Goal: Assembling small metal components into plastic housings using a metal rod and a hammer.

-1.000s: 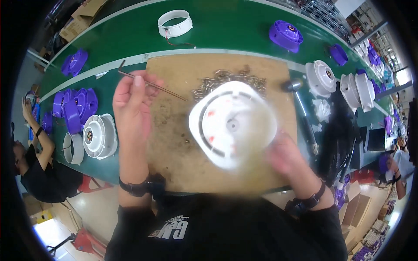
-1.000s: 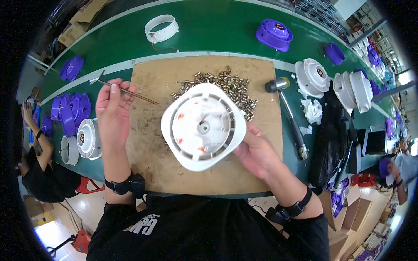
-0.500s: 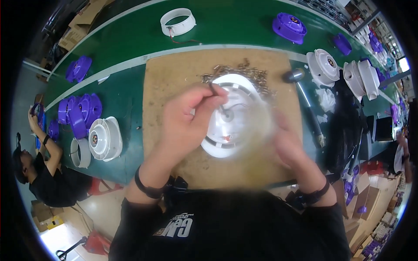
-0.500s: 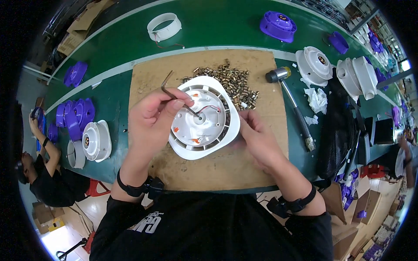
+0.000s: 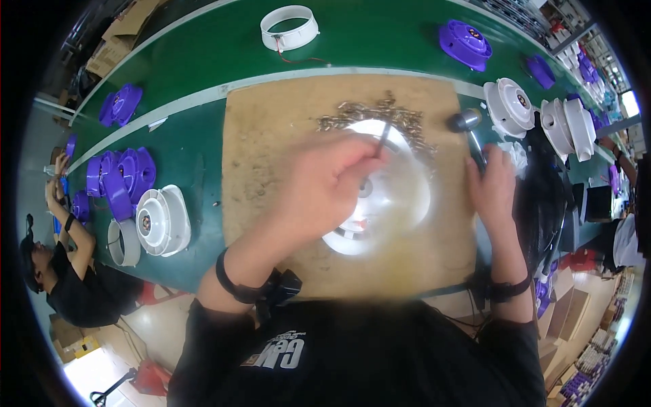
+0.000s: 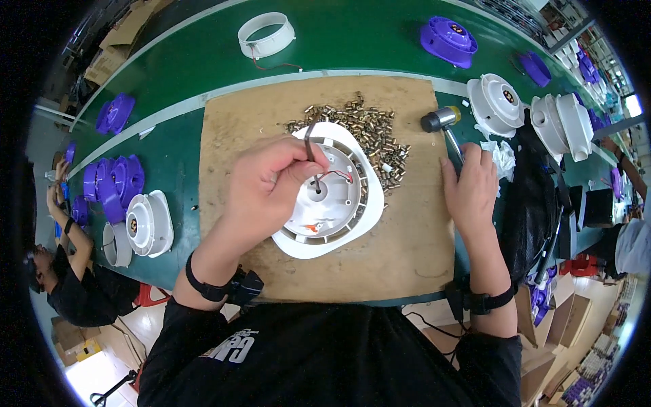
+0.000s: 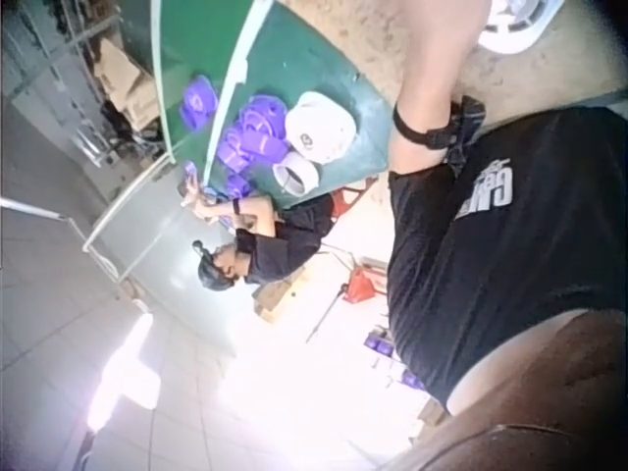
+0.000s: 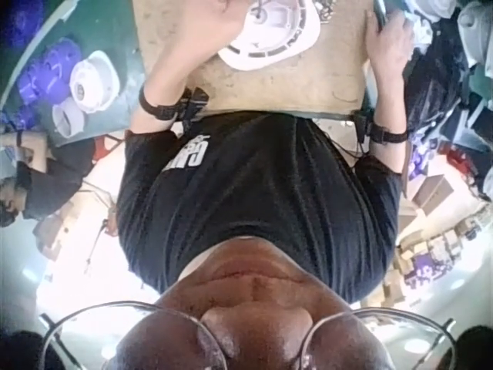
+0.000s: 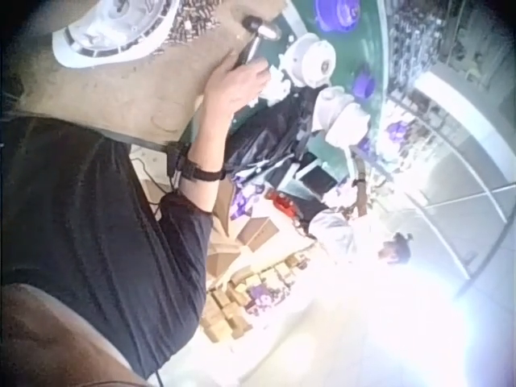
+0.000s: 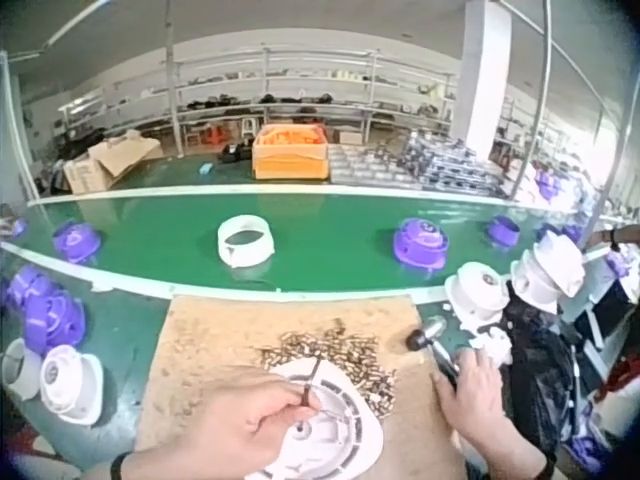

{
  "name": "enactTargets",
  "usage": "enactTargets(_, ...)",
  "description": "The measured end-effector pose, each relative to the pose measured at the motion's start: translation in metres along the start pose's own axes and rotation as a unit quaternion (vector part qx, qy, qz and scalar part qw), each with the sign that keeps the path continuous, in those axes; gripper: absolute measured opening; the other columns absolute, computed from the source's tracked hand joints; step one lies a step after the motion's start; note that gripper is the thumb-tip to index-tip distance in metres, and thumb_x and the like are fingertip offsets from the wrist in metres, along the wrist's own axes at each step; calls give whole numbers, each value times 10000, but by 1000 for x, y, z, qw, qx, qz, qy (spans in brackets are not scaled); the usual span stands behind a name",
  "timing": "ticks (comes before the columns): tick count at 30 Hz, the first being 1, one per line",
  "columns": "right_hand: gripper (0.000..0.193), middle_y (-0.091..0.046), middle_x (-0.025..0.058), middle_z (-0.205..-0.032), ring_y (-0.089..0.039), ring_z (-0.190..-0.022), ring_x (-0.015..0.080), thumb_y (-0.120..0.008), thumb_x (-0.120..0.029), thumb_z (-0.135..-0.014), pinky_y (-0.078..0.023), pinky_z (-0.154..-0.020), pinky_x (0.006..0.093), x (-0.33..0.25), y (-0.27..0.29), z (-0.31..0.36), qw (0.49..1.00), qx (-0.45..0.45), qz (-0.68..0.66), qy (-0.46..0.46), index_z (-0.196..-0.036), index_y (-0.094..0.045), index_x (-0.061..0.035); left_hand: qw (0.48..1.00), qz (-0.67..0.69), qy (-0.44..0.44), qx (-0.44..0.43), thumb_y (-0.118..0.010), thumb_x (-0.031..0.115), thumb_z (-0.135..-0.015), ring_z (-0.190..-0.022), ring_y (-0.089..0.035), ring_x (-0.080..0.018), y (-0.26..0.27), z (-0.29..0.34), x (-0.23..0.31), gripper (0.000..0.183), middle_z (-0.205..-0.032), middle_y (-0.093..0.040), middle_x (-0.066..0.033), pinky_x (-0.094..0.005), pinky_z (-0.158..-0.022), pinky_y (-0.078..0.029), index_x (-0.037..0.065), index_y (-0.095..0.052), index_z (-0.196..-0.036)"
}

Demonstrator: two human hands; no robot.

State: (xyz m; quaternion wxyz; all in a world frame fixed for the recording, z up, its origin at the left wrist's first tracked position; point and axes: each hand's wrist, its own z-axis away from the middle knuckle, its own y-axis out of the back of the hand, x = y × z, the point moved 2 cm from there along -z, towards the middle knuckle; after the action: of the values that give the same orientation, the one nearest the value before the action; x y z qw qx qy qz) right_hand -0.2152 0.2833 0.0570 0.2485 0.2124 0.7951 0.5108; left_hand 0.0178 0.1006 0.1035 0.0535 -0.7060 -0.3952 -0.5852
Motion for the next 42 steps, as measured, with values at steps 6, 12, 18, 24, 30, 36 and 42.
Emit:
enactTargets(6,216,-573,228,-869,-573,-817,414,-599,-179,-898,-449,-713,483,28,-13,-7,998,-29,0,-51,-982,-541,11,999,5,-38,-1,-618,-27,-829,-727,-613,-197,0,-2,-1,47,-798,-674,-69,-289,-684,-456,5,-651,-823)
enactTargets(12,266,-473,52,-629,-478,-542,142,-429,-254,-1017,-381,-499,282,-18,59,-14,948,-69,-305,-60,-917,-511,-23,996,-44,-79,12,-647,15,-820,-731,-618,-225,3,0,-3,6,-808,-685,-57,-327,-732,-431,19,-648,-817)
enactTargets(18,275,-436,-44,-636,-365,-529,41,-447,-266,-1015,-295,-487,205,-82,135,-17,885,-227,-407,-14,-899,-538,-34,993,-52,-102,14,-639,2,-820,-724,-627,-232,3,1,0,35,-796,-683,-57,-338,-742,-426,35,-640,-833)
enactTargets(24,271,-421,-42,-679,-362,-612,42,-485,-256,-997,-285,-553,208,-104,145,-25,903,-193,-378,64,-883,-553,-20,991,-75,-110,25,-656,-6,-806,-711,-631,-215,-1,4,-2,76,-776,-682,-49,-332,-738,-408,54,-641,-851)
enactTargets(30,279,-444,-69,-720,-341,-564,4,-455,-310,-1009,-242,-494,176,-96,141,-29,927,-152,-300,165,-955,-531,-47,988,-99,-115,29,-657,-6,-805,-679,-620,-189,-1,4,0,77,-767,-680,-40,-309,-731,-358,61,-641,-839)
enactTargets(36,270,-545,-24,-788,-440,-611,22,-466,-277,-1010,-326,-546,176,-96,170,-45,931,-141,-298,155,-1164,-558,-75,986,-127,-103,18,-652,-17,-794,-640,-587,-187,-2,2,5,81,-741,-666,-40,-312,-729,-348,58,-643,-822)
enactTargets(42,271,-467,-16,-710,-397,-549,45,-448,-331,-1011,-296,-484,183,-103,154,-47,934,-167,-227,220,-991,-520,-70,990,-104,-89,33,-655,-22,-769,-691,-585,-201,1,3,1,90,-728,-642,-53,-321,-769,-363,58,-664,-810)
